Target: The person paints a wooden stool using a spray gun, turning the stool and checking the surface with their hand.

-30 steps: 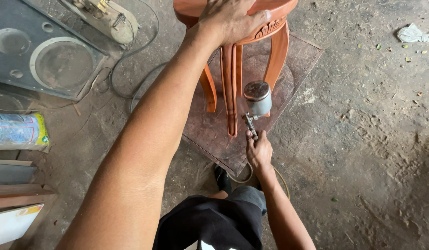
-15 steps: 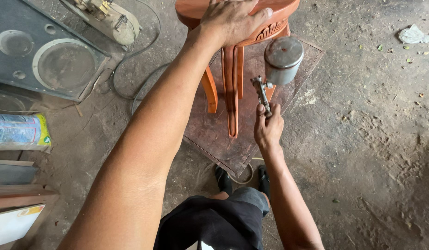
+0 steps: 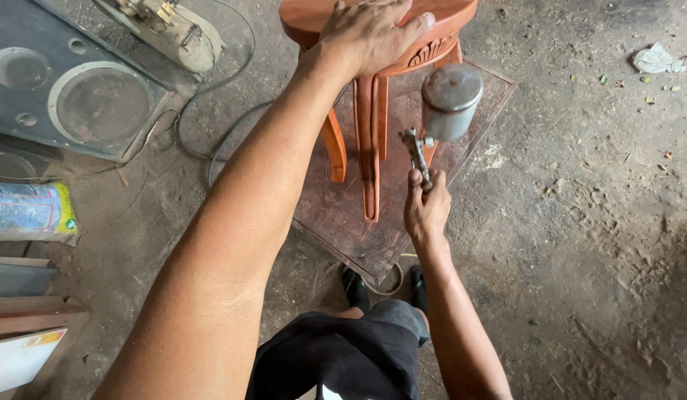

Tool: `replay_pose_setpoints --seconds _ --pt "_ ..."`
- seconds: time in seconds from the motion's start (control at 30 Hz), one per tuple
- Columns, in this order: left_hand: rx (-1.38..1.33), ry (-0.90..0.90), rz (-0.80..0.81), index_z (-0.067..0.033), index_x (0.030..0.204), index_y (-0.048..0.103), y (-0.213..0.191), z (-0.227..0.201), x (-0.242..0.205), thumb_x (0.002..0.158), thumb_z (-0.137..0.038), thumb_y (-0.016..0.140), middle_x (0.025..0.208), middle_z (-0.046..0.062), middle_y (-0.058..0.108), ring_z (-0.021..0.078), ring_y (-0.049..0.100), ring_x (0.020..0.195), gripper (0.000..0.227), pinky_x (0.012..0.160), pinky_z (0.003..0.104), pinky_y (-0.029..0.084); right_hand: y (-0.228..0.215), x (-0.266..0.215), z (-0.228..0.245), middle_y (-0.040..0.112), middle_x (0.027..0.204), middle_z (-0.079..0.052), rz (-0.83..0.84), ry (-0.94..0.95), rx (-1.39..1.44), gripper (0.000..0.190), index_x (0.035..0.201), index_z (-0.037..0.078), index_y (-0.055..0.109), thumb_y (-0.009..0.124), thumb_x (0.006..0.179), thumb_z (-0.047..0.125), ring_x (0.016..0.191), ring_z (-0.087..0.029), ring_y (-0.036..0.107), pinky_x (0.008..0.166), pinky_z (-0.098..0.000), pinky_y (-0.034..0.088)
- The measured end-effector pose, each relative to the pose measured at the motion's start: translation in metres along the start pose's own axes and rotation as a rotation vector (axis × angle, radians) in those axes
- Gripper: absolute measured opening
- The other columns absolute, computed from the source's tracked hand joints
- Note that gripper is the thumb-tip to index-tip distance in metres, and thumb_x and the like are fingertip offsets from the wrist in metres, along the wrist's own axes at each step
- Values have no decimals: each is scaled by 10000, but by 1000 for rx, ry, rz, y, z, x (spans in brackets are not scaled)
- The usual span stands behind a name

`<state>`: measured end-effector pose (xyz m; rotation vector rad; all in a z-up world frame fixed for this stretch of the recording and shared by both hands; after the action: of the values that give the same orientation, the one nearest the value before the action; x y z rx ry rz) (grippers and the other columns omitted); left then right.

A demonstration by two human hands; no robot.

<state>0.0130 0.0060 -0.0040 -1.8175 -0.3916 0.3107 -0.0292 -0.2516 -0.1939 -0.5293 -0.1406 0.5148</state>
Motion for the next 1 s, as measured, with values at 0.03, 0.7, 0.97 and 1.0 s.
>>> replay_pose_setpoints --seconds 0.03,0.7,0.97,1.0 --pt "5 -11 14 -184 1517 445 3 1 0 1002 -657 289 1525 101 497 315 417 1438 716 1209 584 226 1 -5 -7 556 684 -110 21 19 -15 683 1013 30 507 381 1017 702 614 -258 578 596 -465 473" --pt "45 47 -118 -20 1600 203 41 -48 -230 904 -625 610 1664 268 119 440 107 1543 1008 1159 773 50 -169 -144 -66 598 690 -23 131 296 213 526 1222 22 682 637 942 466 635 -110 550 583 -290 454" --pt "-55 -98 -109 -111 1557 278 69 -57 -194 969 -648 566 1692 183 177 402 143 1558 847 1149 788 56 -202 -119 -8 589 648 -12 121 116 202 551 1199 27 698 583 969 514 619 -95 529 585 -269 421" --pt "-49 -215 -117 -137 1549 336 65 -36 -187 955 -630 567 1692 168 225 384 189 1569 806 1176 781 94 -206 -122 0 587 648 -14 120 105 208 558 1198 25 702 570 976 520 619 -96 526 587 -270 421"
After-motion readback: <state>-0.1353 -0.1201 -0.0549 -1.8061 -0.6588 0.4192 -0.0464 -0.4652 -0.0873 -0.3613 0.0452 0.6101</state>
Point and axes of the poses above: each hand's wrist, its own x-axis towards the middle knuckle, its own y-axis out of the palm, z = x × y, the point moved 1 cm from there along x, towards the middle knuckle
